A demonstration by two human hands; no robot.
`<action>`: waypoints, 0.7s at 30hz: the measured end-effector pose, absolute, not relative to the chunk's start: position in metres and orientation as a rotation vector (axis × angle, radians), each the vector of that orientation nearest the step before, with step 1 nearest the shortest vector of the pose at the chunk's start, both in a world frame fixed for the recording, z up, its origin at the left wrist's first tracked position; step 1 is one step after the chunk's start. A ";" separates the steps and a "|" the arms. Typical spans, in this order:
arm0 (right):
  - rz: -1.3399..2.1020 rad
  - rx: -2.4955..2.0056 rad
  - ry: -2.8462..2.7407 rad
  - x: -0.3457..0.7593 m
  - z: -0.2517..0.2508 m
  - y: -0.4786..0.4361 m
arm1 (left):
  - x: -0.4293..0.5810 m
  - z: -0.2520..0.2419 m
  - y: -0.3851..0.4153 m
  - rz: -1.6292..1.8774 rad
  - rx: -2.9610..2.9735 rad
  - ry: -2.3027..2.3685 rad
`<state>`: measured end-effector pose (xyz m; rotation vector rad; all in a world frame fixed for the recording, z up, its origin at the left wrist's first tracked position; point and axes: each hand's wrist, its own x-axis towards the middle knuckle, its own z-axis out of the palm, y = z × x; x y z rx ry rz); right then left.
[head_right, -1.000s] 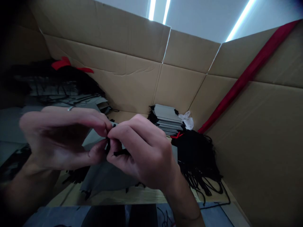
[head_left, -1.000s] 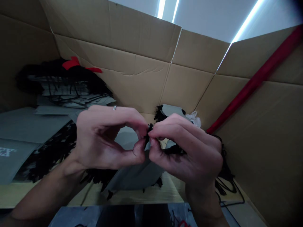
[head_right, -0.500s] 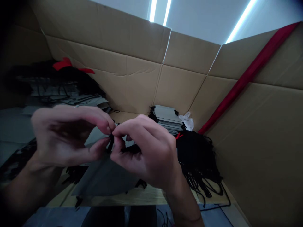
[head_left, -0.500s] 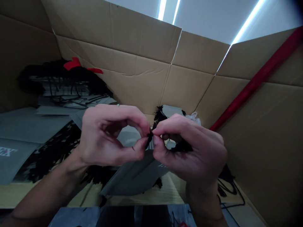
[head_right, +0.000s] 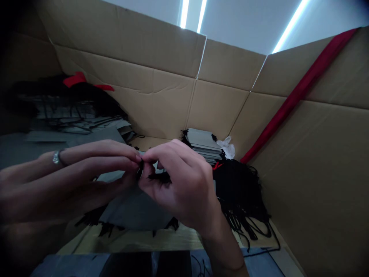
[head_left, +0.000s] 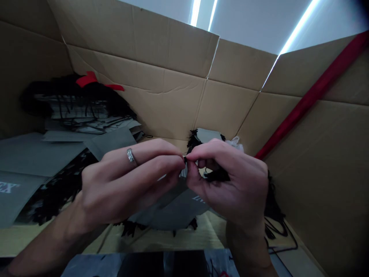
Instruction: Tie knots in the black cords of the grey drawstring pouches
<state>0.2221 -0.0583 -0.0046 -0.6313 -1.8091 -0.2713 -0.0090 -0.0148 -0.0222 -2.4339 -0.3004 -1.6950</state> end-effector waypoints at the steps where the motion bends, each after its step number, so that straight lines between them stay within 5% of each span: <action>1: -0.273 -0.639 -1.810 0.221 -0.005 -0.058 | -0.009 -0.023 -0.015 -1.699 -2.456 -0.305; 21: -0.312 -0.375 -1.757 0.212 -0.005 -0.047 | 0.012 -0.001 -0.015 -2.108 -2.606 -0.121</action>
